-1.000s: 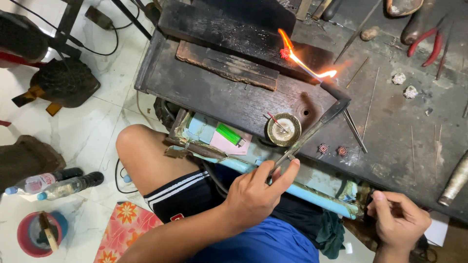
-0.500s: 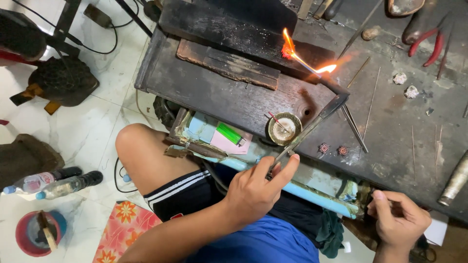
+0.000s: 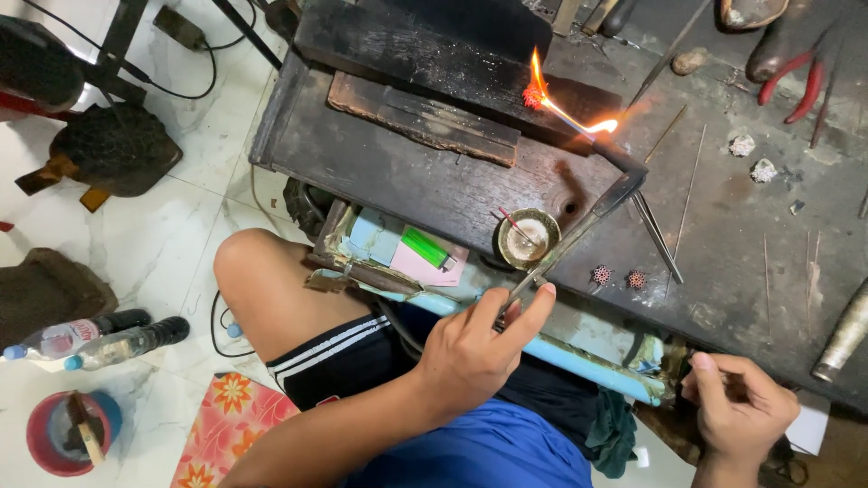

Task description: Soldering small metal jewelry components on a workbench using a gas torch and tweezers.

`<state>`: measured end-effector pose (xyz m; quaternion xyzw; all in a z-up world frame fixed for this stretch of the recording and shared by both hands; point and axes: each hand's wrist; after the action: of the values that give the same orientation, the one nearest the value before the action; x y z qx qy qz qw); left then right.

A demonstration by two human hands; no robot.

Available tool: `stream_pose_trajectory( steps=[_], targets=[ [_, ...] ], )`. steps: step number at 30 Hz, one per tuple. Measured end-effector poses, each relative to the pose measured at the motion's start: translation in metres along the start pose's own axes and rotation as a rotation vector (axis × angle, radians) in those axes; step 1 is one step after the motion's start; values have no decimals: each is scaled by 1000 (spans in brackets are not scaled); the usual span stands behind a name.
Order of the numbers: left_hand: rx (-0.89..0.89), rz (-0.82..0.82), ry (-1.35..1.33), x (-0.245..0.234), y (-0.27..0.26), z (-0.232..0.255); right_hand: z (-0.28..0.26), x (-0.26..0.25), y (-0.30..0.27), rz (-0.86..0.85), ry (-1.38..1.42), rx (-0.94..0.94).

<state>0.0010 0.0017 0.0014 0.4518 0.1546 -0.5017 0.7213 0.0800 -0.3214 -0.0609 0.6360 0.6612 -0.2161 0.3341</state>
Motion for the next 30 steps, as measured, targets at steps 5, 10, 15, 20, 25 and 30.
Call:
stream_pose_trajectory(
  steps=[5, 10, 15, 20, 25, 30],
  targets=[
    [-4, -4, -2, 1, -2, 0, -3, 1, 0, 7, 17, 3],
    [-2, -19, -23, 2, -3, 0, 0, 2, 0, 9, 21, 2],
    [25, 28, 19, 1, 0, 2, 1, 1, 0, 7, 31, -18],
    [12, 9, 6, 2, -2, 1, -3, 1, 0, 9, 13, -6],
    [8, 15, 16, 2, -1, 1, -3, 2, 0, 14, 28, 5],
    [14, 11, 23, 1, -1, 1, -5, 0, 1, 7, 9, -4]
  ],
)
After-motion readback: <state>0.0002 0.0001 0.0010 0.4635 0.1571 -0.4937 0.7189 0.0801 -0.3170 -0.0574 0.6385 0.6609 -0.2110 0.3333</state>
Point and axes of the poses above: each hand's wrist, its own y-axis towards the middle knuckle, its own x-axis out of the palm, z = x × y, and after that the axes turned 11 degrees about -y, right-handed
